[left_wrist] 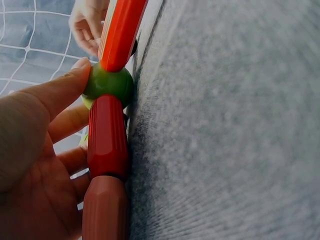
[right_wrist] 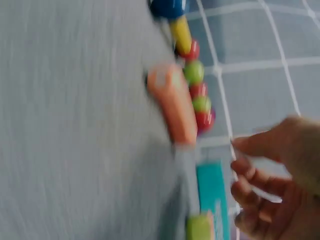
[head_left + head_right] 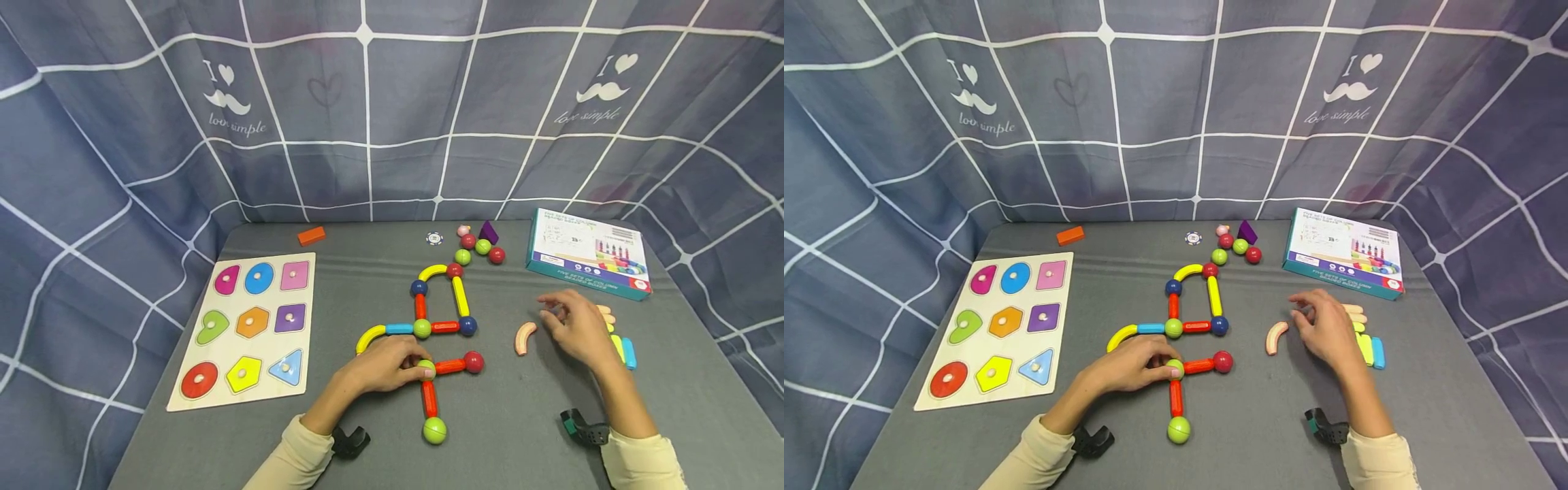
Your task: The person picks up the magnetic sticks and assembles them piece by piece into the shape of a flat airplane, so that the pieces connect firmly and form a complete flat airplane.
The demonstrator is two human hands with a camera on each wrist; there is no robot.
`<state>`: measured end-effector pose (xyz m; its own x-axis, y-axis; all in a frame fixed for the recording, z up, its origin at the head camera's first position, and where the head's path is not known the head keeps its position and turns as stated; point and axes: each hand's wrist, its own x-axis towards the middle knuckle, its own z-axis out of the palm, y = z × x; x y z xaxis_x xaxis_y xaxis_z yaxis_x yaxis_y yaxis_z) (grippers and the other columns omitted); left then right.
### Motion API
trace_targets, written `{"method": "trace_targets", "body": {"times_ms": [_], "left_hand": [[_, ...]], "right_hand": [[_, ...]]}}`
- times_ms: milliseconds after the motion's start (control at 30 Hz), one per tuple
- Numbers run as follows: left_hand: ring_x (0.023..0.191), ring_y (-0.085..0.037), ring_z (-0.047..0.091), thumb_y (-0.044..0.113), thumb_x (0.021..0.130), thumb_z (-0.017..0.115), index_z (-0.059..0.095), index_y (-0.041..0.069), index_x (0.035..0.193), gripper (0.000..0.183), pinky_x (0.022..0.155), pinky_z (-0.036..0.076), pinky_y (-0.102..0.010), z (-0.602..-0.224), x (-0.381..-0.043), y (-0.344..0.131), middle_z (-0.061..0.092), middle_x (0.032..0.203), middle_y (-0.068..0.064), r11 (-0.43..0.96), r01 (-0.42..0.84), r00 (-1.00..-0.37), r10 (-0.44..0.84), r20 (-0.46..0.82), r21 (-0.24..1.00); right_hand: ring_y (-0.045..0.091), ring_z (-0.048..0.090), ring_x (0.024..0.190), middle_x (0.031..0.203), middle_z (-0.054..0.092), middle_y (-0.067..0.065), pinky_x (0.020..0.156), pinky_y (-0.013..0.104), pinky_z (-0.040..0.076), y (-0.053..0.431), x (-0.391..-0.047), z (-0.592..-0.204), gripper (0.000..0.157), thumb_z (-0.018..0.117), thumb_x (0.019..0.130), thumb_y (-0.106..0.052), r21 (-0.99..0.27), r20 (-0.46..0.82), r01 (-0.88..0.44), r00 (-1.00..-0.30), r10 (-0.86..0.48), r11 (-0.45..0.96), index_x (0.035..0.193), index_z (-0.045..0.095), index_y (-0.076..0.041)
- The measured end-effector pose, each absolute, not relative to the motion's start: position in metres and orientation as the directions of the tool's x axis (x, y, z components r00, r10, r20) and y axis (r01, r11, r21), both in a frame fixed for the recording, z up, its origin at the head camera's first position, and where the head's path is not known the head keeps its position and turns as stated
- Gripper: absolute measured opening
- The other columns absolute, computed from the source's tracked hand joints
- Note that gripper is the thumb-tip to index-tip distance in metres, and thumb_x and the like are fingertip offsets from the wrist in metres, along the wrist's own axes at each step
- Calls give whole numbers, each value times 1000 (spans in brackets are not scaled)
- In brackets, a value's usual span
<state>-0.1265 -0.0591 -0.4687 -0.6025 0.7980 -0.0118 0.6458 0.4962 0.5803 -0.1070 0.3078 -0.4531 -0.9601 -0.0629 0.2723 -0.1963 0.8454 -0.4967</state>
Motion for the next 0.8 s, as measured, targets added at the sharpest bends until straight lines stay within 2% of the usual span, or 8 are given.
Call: {"method": "trace_targets", "body": {"times_ms": [167, 300, 633, 733, 800], "left_hand": [[73, -2, 48, 45, 91, 60, 70, 24, 102, 26, 63, 38, -17, -470, -126, -59, 51, 80, 15, 499, 647, -607, 795, -6, 577], [74, -3, 49, 45, 91, 60, 70, 24, 101, 26, 63, 38, -17, -470, -126, -60, 51, 80, 15, 504, 642, -611, 791, -11, 579], [72, -2, 46, 46, 91, 58, 69, 26, 102, 25, 61, 37, -20, -469, -124, -59, 54, 83, 12, 541, 613, -639, 768, -41, 576], [71, -3, 45, 46, 91, 58, 69, 25, 104, 26, 60, 36, -20, -468, -123, -58, 54, 84, 11, 545, 617, -641, 766, -39, 568], [72, -3, 45, 44, 92, 58, 69, 25, 106, 27, 61, 36, -21, -468, -122, -57, 54, 87, 12, 545, 618, -642, 766, -37, 567]], "right_hand": [[29, 54, 82, 94, 57, 8, 57, 42, 38, 336, -102, -455, 26, 65, 71, 0, -336, 166, -56, -986, 0, 940, 95, 70, -9], [33, 55, 84, 96, 57, 11, 58, 49, 41, 345, -96, -457, 31, 67, 69, -3, -277, 98, -23, -995, 5, 961, 99, 69, -8], [39, 53, 94, 100, 59, 15, 68, 57, 41, 345, -93, -459, 31, 74, 75, -4, -248, 108, -90, -992, -65, 965, 104, 64, -4], [35, 52, 92, 102, 60, 12, 67, 53, 41, 343, -92, -460, 31, 74, 77, -6, -259, 175, -132, -981, -88, 957, 107, 63, -5], [28, 51, 89, 99, 62, 9, 63, 48, 40, 339, -91, -460, 31, 75, 78, -7, -273, 271, -176, -957, -100, 946, 107, 63, -7]]}}
